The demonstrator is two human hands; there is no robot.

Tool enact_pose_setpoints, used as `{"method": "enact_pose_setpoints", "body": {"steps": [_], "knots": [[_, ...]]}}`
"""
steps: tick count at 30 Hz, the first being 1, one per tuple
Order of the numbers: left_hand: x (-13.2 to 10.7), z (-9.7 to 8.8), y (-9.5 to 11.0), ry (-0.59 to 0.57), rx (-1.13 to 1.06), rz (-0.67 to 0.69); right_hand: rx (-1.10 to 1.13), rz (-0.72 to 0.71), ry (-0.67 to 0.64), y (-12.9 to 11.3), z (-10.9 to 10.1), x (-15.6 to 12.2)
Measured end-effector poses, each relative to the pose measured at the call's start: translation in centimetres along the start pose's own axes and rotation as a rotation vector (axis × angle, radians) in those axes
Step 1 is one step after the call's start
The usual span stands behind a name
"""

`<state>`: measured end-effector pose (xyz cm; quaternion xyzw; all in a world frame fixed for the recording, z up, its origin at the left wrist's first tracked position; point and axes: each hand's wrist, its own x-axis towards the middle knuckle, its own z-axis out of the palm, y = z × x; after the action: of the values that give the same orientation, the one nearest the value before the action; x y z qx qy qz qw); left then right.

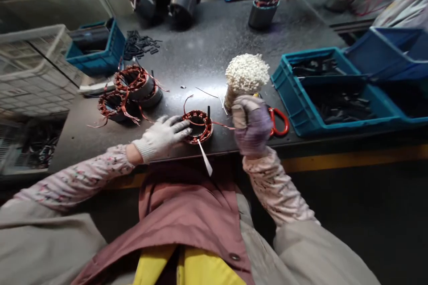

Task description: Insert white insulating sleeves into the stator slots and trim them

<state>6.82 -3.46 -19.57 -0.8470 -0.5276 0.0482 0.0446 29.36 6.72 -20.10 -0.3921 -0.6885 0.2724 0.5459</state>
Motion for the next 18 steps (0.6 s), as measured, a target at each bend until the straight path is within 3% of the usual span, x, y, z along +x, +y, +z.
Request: {"method": "enact_pose_setpoints", "body": {"steps": [3,5,7,10,12,15,18], "knots": [[0.7,-0.6,-1.8,-0.143,-0.033,0.226,-0.451,-0.253,0.044,2.6,-1.7,2.4],[1.0,-0.1,-2.2,-0.106,-0.088,0.312,-0.641,-0.316,-0.013,3.6,-1.3,3.9],[1.2,0.8,-1.7,0.005,-0.136,0.317,-0.74,-0.377,-0.034,4.0,-0.5,4.7],[1.2,1.9,-0.6,0.175,-0.178,0.274,-0.794,-0.5,-0.006,4.4,0.1,4.8],[1.2,2.1,-0.2,0.215,-0.198,0.279,-0.804,-0.61,0.027,4.7,-0.1,4.7],[1.2,1.6,-0.2,0.147,-0.215,0.303,-0.776,-0.688,0.03,5.3,-0.5,4.9],[1.2,1.2,-0.7,0.068,-0.254,0.281,-0.639,-0.543,0.02,5.1,-1.0,5.0]]}}
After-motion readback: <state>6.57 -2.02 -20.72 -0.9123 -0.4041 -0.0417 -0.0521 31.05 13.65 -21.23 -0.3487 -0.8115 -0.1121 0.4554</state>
